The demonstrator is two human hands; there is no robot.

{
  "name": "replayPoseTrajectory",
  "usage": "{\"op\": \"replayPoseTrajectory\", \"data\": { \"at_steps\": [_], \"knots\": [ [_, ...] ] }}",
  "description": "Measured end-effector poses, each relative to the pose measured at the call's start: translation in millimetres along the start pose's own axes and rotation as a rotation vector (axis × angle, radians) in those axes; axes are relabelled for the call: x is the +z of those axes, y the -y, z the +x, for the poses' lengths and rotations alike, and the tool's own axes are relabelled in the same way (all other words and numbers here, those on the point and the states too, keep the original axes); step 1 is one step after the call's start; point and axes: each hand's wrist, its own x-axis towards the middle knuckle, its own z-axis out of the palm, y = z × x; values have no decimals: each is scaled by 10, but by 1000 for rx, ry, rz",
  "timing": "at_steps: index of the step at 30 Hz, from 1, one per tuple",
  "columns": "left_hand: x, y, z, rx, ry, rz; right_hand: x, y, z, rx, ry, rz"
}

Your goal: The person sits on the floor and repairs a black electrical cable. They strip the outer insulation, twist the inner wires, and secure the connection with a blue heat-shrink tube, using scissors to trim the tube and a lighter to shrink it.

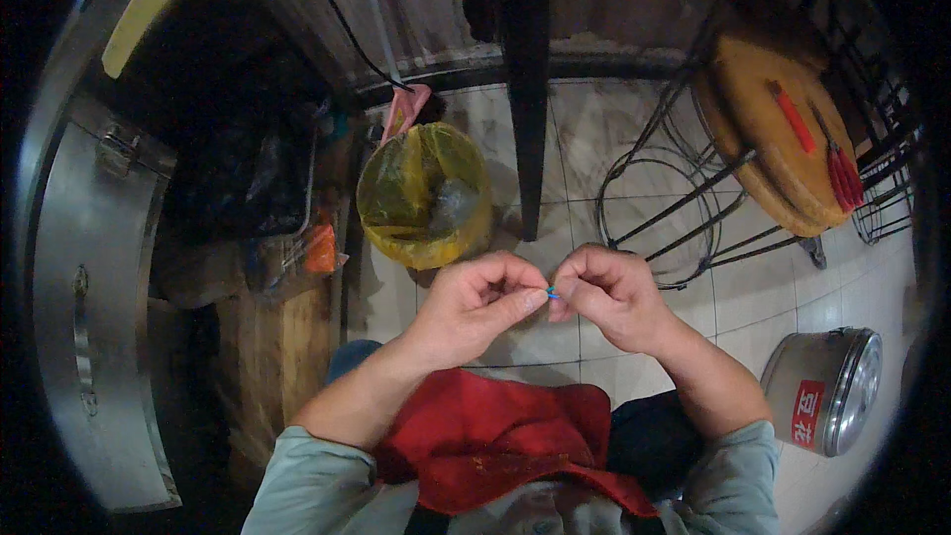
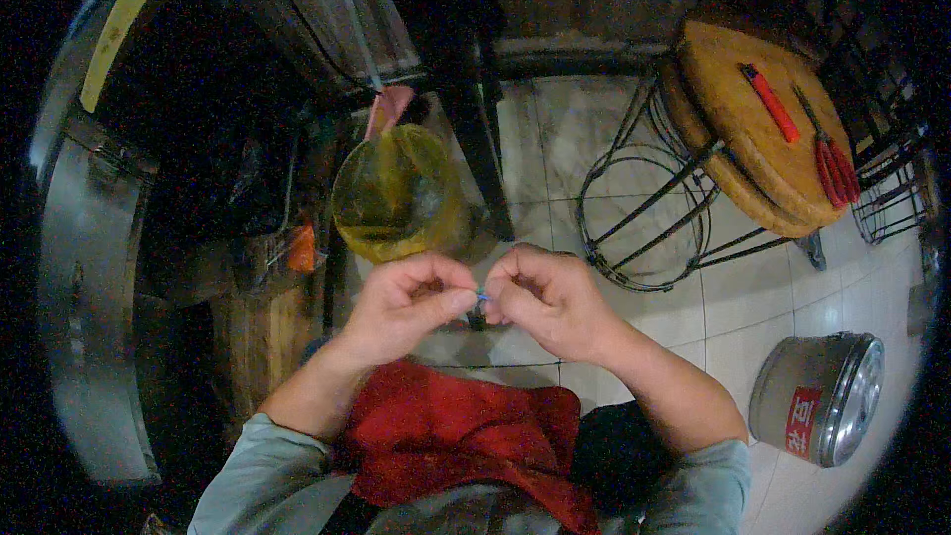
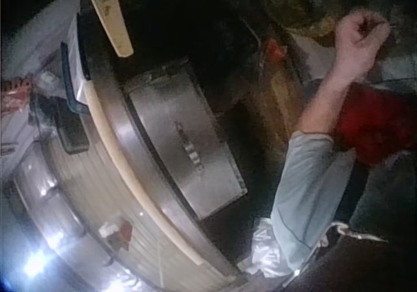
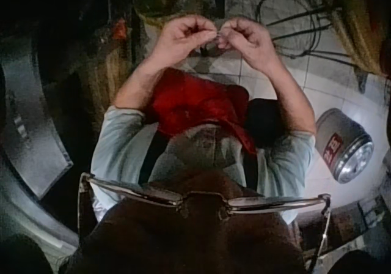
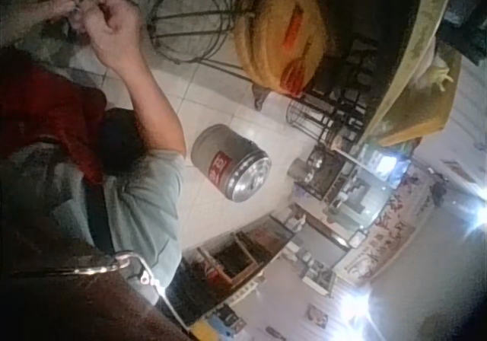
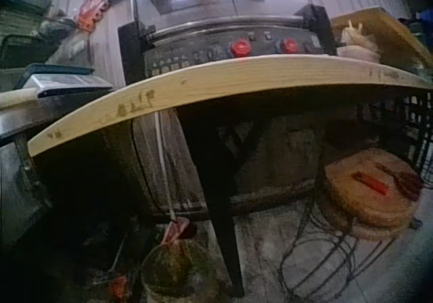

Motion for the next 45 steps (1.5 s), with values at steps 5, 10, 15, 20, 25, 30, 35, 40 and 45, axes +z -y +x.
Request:
{"op": "replayPoseTrajectory", "data": {
  "at_steps": [5, 10, 15, 20, 25, 30, 35, 40, 45],
  "knots": [
    [-2, 6, 7, 3, 25, -20, 23, -20, 7, -63, -25, 46],
    [-17, -11, -6, -53, 43, -60, 33, -17, 8, -124, -60, -11],
    [-22, 10, 0, -61, 18, -67, 9, -35, 17, -116, -66, 5],
    [-63, 54, 2, -54, 15, -98, 2, 18, 41, -112, -108, 38],
    [-63, 61, 1, -55, 0, -94, -36, -23, 51, -113, -75, 81],
    [-92, 98, 15, -22, -1, -117, -33, -22, 47, -103, -36, 181],
    [-91, 110, 19, 19, -11, -120, 1, 16, 14, -81, 8, 105],
    [-80, 100, 22, 37, -7, -105, 10, 1, -7, -79, 17, 132],
    [-71, 94, 5, 37, 4, -133, -3, 9, -23, -76, 46, 170]
  ]
}}
